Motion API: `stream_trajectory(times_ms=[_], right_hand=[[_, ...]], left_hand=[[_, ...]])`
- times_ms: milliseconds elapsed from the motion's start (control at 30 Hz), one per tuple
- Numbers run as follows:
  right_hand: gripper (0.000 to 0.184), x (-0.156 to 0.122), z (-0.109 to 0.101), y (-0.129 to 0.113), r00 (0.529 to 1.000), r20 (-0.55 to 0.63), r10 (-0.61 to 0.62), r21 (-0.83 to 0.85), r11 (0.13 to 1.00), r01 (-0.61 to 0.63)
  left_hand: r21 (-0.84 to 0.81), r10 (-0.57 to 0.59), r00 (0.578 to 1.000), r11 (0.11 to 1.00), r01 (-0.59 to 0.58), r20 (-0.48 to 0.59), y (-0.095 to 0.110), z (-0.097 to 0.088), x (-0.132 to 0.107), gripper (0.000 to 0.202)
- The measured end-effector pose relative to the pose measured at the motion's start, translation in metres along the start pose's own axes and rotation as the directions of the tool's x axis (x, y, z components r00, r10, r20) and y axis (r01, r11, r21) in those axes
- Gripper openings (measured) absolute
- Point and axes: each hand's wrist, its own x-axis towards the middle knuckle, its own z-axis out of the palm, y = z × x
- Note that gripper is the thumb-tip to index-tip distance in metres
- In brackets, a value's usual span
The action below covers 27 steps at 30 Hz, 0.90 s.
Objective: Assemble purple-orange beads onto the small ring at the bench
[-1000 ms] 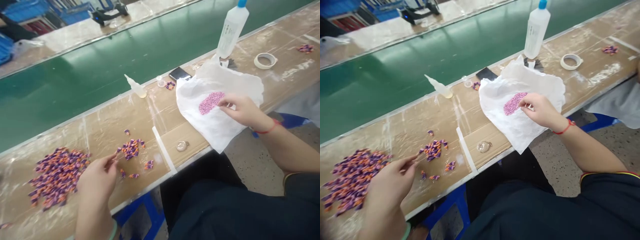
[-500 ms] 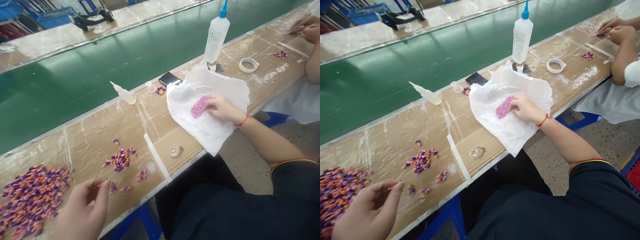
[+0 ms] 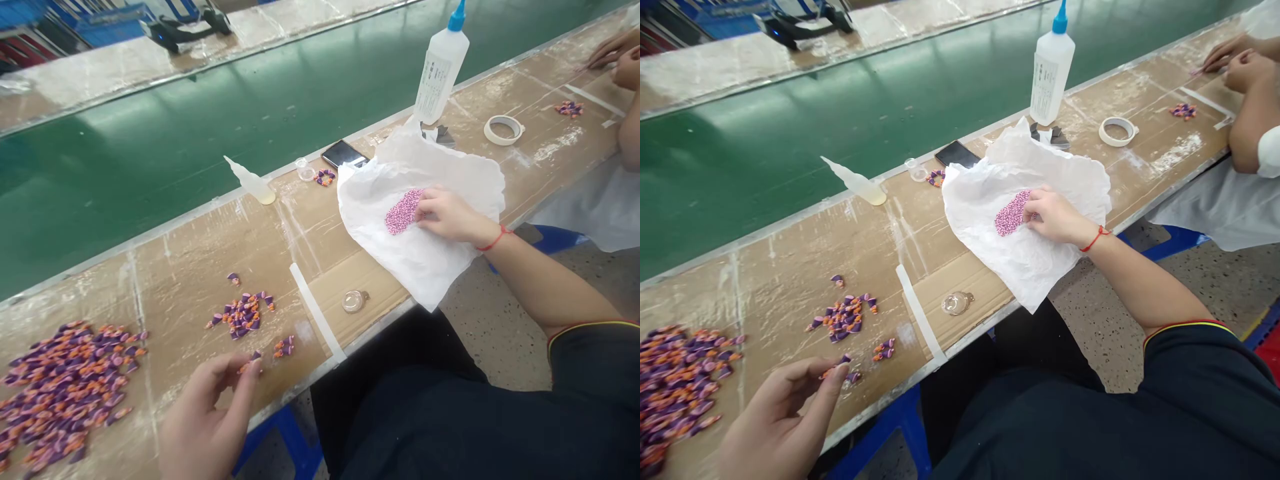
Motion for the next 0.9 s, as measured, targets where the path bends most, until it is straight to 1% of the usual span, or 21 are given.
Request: stream_trajectory(times_ms=[67,133,267,300,333,367,400,467,500,533,633,700,767,833,900], right_hand=[[0.008,0.003,0.001,0.000,1.000,0.015,-0.008,0.012,1.000,0.008],[0.009,0.004,0.002,-0.002,1.000,0.018,-0.012,0.033,0.999,0.011],[0.010,-0.003,0.000,-0.013,0.998,-0.048,0.028,0.108,0.994,-0.023],[0.010,-0.006,-0.001,-0.017,0.996,-0.069,0.053,0.149,0.988,-0.042],[0.011,-0.010,-0.002,-0.021,0.992,-0.089,0.092,0.224,0.972,-0.070],[0.012,-0.013,-0.002,-0.026,0.985,-0.106,0.139,0.333,0.938,-0.097],[0.014,-0.015,-0.003,-0.030,0.974,-0.119,0.192,0.461,0.879,-0.117],[0.015,-0.018,-0.002,-0.037,0.949,-0.124,0.289,0.701,0.703,-0.122],[0.017,-0.019,-0.001,-0.039,0.939,-0.117,0.324,0.780,0.615,-0.115],[0.018,-0.018,0.001,-0.041,0.931,-0.105,0.348,0.829,0.548,-0.111],[0.022,-0.017,0.004,-0.040,0.912,-0.026,0.410,0.916,0.376,-0.143],[0.026,-0.017,0.006,-0.039,0.906,0.035,0.422,0.945,0.280,-0.167],[0.025,-0.018,0.007,-0.040,0.911,0.072,0.407,0.961,0.215,-0.172],[0.020,-0.021,0.008,-0.045,0.924,0.095,0.370,0.974,0.157,-0.163],[0.018,-0.024,0.009,-0.056,0.936,0.130,0.327,0.984,0.076,-0.164]], left_hand=[[-0.046,-0.013,0.999,0.999,0.014,0.030,0.004,0.001,-0.007,0.018],[-0.131,-0.027,0.999,0.991,0.032,0.042,0.009,0.002,-0.014,0.015],[-0.374,-0.016,1.000,0.927,0.021,0.016,0.026,0.008,-0.023,0.006],[-0.427,-0.013,1.000,0.904,0.017,0.012,0.031,0.011,-0.024,0.007],[-0.473,-0.010,1.000,0.881,0.013,0.008,0.035,0.013,-0.024,0.008],[-0.511,-0.007,1.000,0.859,0.009,0.006,0.039,0.016,-0.024,0.008],[-0.544,0.000,1.000,0.839,0.002,0.004,0.043,0.019,-0.024,0.009],[-0.596,0.012,1.000,0.803,-0.014,-0.007,0.049,0.024,-0.022,0.009],[-0.617,0.016,1.000,0.787,-0.018,-0.007,0.052,0.027,-0.022,0.009],[-0.635,0.019,1.000,0.772,-0.017,-0.004,0.054,0.029,-0.021,0.008],[-0.687,0.046,0.998,0.726,-0.013,0.030,0.057,0.035,-0.022,0.008],[-0.714,0.061,0.997,0.700,-0.005,0.052,0.057,0.038,-0.024,0.008],[-0.729,0.064,0.996,0.684,-0.002,0.058,0.057,0.042,-0.025,0.007],[-0.727,0.084,0.995,0.686,-0.020,0.052,0.060,0.046,-0.024,0.003],[-0.719,0.149,0.988,0.691,-0.073,0.043,0.069,0.051,-0.020,0.002]])
